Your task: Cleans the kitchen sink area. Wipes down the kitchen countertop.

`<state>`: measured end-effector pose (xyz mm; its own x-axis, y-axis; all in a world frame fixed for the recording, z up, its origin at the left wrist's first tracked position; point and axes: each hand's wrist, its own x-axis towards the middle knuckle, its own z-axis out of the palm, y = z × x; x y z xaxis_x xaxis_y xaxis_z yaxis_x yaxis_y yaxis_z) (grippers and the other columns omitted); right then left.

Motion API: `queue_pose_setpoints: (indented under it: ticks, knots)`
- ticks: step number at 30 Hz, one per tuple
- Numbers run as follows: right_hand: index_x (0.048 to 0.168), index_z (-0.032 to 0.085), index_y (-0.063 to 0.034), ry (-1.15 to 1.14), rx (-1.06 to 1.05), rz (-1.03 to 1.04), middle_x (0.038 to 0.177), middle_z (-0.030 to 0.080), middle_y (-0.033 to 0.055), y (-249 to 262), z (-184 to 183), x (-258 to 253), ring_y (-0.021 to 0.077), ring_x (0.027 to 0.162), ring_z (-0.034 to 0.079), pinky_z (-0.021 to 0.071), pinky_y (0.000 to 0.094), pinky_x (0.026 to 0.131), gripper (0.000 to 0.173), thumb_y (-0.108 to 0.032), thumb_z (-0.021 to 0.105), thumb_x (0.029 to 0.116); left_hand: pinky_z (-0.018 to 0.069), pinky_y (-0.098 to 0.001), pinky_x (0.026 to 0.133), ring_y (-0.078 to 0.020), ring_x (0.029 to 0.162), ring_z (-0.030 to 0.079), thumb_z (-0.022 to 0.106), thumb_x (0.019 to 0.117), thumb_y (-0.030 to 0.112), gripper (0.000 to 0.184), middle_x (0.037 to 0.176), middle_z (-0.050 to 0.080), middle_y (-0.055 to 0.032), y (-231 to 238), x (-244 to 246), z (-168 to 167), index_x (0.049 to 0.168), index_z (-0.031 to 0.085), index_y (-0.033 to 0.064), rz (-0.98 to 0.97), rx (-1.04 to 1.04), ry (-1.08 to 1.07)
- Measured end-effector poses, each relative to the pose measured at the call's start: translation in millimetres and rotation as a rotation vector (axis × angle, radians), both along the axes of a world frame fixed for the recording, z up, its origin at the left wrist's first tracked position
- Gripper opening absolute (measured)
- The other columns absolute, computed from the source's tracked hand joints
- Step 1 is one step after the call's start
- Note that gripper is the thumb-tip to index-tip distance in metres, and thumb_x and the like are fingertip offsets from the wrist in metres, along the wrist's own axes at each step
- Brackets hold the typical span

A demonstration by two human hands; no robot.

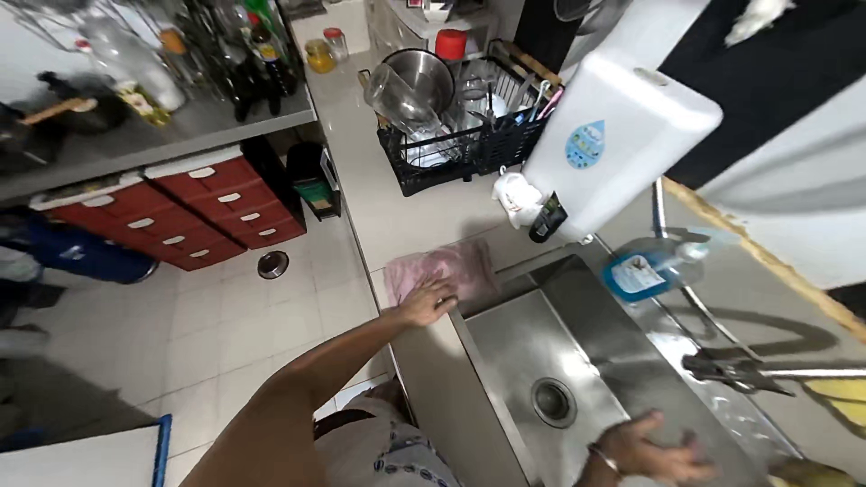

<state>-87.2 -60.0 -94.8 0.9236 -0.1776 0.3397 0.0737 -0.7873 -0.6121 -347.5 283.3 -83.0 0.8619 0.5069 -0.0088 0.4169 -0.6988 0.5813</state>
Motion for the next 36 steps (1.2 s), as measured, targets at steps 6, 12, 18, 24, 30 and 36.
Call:
queue_pose_setpoints:
  ticks: [6,12,18,24,30,36]
  knots:
    - [0.117,0.071,0.0083,-0.119,0.07,0.919,0.141,0.054,0.0361,106,32,-102,0.0554,0.131,0.052,0.0411,0.0634,0.111,0.041,-0.027,0.06,0.0994,0.0465,-0.0474,0.109,-0.038,0.127,0.058,0.051,0.1055,0.042,0.051,0.126,0.064,-0.0248,29,-33,2,0.106,0.072,-0.0049,0.354,0.11,0.016]
    - [0.117,0.075,0.0013,-0.1,0.071,1.262,0.136,0.062,0.028,215,27,-179,0.0487,0.123,0.062,0.0483,0.0635,0.104,0.035,-0.023,0.061,0.0968,0.0263,-0.0568,0.124,-0.0422,0.146,0.042,0.055,0.1003,0.056,0.066,0.151,0.05,-0.0261,69,-30,3,0.141,0.059,0.0037,0.55,0.132,0.109]
    - [0.131,0.068,0.0026,-0.09,0.056,1.58,0.143,0.061,0.0211,356,38,-214,0.0395,0.137,0.055,0.0419,0.0558,0.117,0.039,-0.009,0.049,0.0998,0.0276,-0.0469,0.126,-0.032,0.148,0.041,0.053,0.1054,0.039,0.047,0.153,0.051,-0.0164,185,-58,-6,0.141,0.061,0.0092,0.079,0.121,-0.025]
    - [0.16,0.037,-0.0073,0.018,-0.467,1.549,0.165,0.039,0.0128,519,17,-225,0.0328,0.154,0.032,0.0179,0.0584,0.127,0.061,-0.038,0.038,0.1079,0.0266,-0.0499,0.125,-0.031,0.148,0.043,0.048,0.1079,0.022,0.041,0.154,0.053,-0.013,320,-106,42,0.144,0.059,0.0073,-0.07,0.038,0.189]
    - [0.162,0.035,-0.0187,0.091,-0.738,1.559,0.17,0.029,0.0101,670,24,-258,0.0318,0.159,0.021,0.0099,0.056,0.129,0.061,-0.048,0.027,0.1097,0.0501,-0.0517,0.108,-0.0337,0.127,0.063,0.048,0.107,0.018,0.036,0.137,0.065,-0.0181,434,-267,0,0.135,0.065,0.0035,0.633,0.071,-0.083]
    - [0.166,0.023,-0.0247,0.243,-0.744,1.479,0.174,0.013,0.0088,876,20,-270,0.0313,0.161,0.005,-0.0008,0.0587,0.128,0.075,-0.062,0.039,0.1037,0.0458,-0.0496,0.113,-0.0331,0.136,0.055,0.053,0.1057,0.021,0.044,0.149,0.055,-0.0186,435,-318,-43,0.146,0.054,0.0035,0.763,-0.394,0.044]
